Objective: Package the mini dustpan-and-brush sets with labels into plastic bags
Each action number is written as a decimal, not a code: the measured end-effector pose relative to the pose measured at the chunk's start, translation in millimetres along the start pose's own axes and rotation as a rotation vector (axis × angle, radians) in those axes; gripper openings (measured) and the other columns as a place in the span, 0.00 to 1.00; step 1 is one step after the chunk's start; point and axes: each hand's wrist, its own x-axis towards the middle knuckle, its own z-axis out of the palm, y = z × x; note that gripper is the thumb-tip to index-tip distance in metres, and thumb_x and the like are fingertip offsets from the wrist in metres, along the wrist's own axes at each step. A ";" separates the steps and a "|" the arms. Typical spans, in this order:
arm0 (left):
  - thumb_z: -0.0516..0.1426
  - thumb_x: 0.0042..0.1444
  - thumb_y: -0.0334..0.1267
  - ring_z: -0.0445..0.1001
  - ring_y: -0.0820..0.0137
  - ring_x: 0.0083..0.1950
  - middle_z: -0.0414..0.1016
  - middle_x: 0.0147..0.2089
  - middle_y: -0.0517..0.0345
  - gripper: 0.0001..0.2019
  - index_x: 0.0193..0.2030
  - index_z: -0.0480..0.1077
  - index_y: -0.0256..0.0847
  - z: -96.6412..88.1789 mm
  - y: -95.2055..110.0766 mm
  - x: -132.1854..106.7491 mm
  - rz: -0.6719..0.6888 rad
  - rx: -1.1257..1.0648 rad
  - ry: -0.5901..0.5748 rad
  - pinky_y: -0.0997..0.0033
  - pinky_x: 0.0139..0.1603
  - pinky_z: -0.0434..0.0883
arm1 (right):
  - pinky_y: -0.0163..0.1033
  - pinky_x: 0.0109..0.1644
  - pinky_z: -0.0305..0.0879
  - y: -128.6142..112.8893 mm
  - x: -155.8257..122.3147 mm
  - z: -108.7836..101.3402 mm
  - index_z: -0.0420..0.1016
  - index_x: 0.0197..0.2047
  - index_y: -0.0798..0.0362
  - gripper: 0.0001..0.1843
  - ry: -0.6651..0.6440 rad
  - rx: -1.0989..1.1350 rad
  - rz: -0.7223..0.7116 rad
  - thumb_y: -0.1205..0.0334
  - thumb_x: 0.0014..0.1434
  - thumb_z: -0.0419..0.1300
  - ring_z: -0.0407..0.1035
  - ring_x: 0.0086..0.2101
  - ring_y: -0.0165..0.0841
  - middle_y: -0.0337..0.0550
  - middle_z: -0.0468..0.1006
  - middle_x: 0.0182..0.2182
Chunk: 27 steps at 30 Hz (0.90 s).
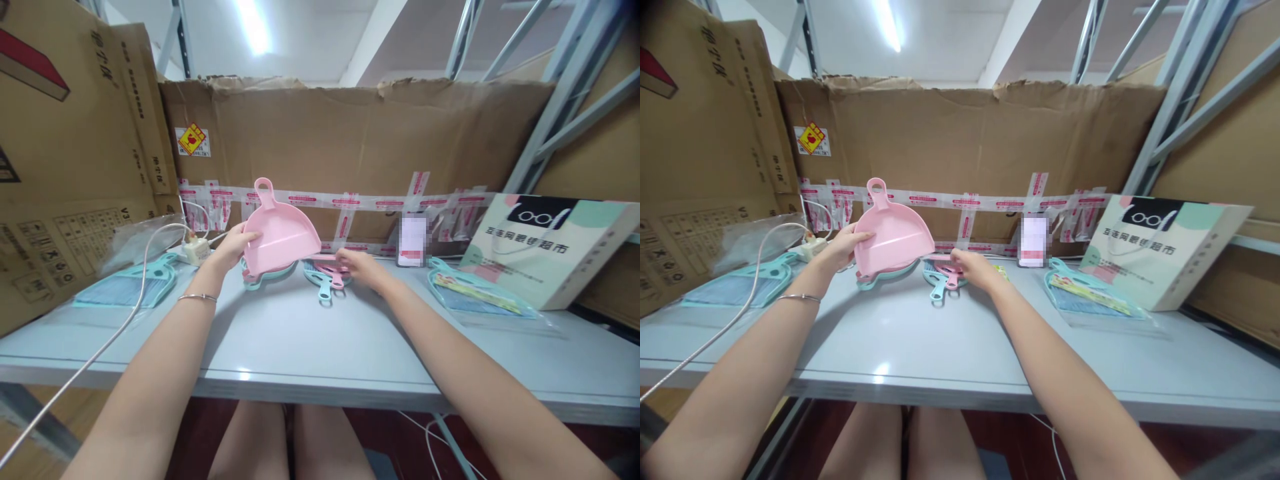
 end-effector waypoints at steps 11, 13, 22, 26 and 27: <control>0.62 0.39 0.40 0.67 0.72 0.30 0.71 0.32 0.60 0.20 0.41 0.71 0.35 7.0 2.8 -5.9 0.073 0.150 -0.110 0.76 0.29 0.62 | 0.40 0.32 0.68 -57.4 8.5 -89.9 0.66 0.39 0.47 0.17 0.773 0.897 -0.011 0.54 0.47 0.65 0.73 0.28 0.34 0.36 0.75 0.25; 0.61 0.41 0.39 0.68 0.72 0.31 0.72 0.33 0.59 0.18 0.42 0.71 0.36 16.8 3.6 -11.9 0.054 0.187 -0.219 0.76 0.30 0.62 | 0.39 0.29 0.67 -75.3 9.4 -85.9 0.67 0.38 0.48 0.17 0.612 0.932 -0.008 0.53 0.46 0.66 0.72 0.26 0.33 0.36 0.74 0.23; 0.59 0.43 0.35 0.73 0.66 0.43 0.76 0.42 0.55 0.22 0.49 0.71 0.39 54.7 3.9 -39.2 -0.056 0.128 -0.470 0.71 0.40 0.68 | 0.33 0.27 0.64 -107.5 3.5 -28.2 0.62 0.32 0.51 0.25 0.263 0.920 0.238 0.47 0.39 0.69 0.67 0.22 0.26 0.32 0.74 0.23; 0.62 0.45 0.43 0.73 0.63 0.47 0.77 0.46 0.53 0.23 0.51 0.71 0.42 52.6 -1.3 -49.3 -0.125 0.061 -0.484 0.68 0.45 0.69 | 0.33 0.28 0.63 -105.0 -0.9 -23.8 0.63 0.33 0.51 0.26 0.264 0.886 0.268 0.46 0.39 0.69 0.67 0.23 0.25 0.32 0.74 0.24; 0.62 0.47 0.46 0.73 0.62 0.48 0.77 0.46 0.53 0.23 0.51 0.71 0.43 52.0 -4.1 -51.7 -0.134 0.046 -0.483 0.67 0.46 0.69 | 0.33 0.28 0.63 -105.2 -0.8 -22.4 0.63 0.33 0.51 0.25 0.281 0.885 0.275 0.46 0.39 0.68 0.67 0.23 0.25 0.33 0.74 0.24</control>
